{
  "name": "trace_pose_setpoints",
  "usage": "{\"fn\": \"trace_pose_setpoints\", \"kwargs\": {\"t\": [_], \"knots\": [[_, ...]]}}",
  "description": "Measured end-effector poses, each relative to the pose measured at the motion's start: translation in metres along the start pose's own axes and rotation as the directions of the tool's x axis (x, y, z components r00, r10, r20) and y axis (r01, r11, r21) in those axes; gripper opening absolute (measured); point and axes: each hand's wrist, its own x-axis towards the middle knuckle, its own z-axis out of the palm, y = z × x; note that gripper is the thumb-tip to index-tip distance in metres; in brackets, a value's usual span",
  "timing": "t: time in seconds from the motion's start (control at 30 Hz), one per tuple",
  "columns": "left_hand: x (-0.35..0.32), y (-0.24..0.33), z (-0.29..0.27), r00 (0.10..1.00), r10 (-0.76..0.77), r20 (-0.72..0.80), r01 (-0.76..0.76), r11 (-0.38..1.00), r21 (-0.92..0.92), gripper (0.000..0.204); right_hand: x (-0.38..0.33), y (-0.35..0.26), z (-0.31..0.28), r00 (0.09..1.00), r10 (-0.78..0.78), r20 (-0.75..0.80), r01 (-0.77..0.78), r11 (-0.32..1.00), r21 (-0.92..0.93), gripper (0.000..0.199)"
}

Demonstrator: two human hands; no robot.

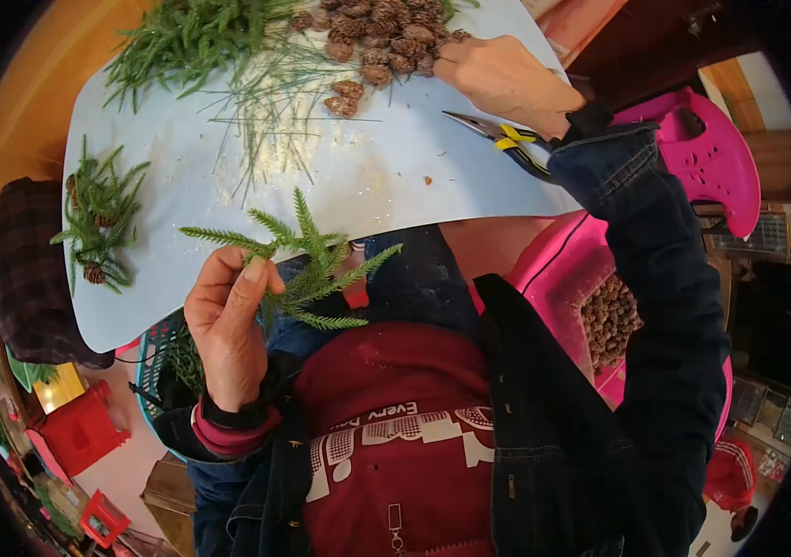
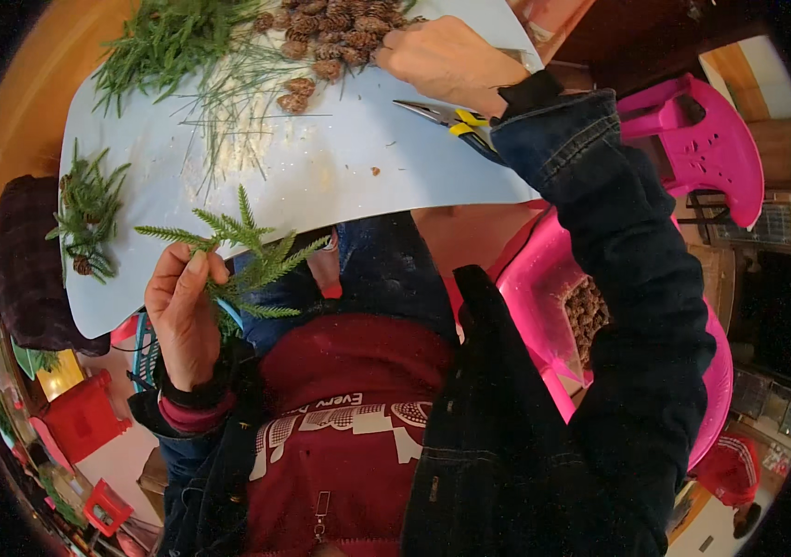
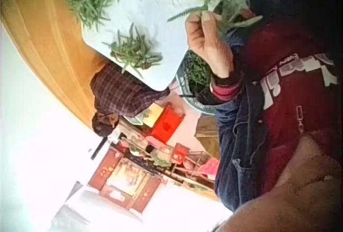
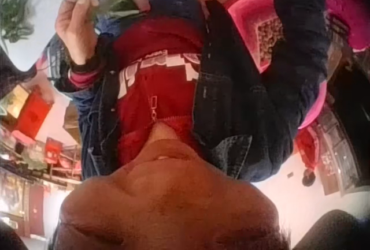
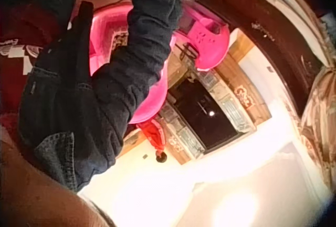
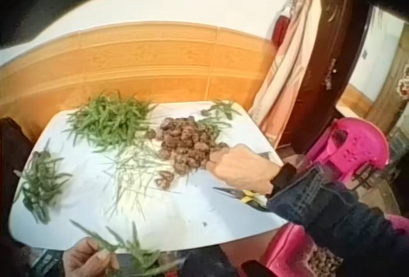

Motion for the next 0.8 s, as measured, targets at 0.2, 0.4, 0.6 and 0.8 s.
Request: {"fn": "trace_pose_setpoints", "kwargs": {"t": [0.2,0.4,0.6,0.8], "knots": [[0.0,-0.003,0.0,1.0,-0.009,0.014,0.009,1.0,0.015,0.012,0.001,0.003,-0.011,0.974,-0.005,-0.226,0.028,0.995,0.101,0.011],[-0.002,-0.002,0.001,0.999,-0.035,0.03,0.034,0.999,0.033,0.01,-0.006,0.013,-0.025,0.859,0.358,-0.365,-0.195,0.889,0.415,0.036],[-0.002,-0.004,0.004,0.998,-0.057,-0.014,0.057,0.998,0.029,0.01,-0.03,-0.044,-0.085,0.771,0.569,0.286,-0.226,-0.175,0.958,0.004],[-0.001,-0.012,0.006,0.998,-0.069,-0.003,0.069,0.997,-0.034,0.011,-0.039,-0.128,-0.116,0.724,0.599,0.343,-0.227,-0.264,0.938,0.016]]}}
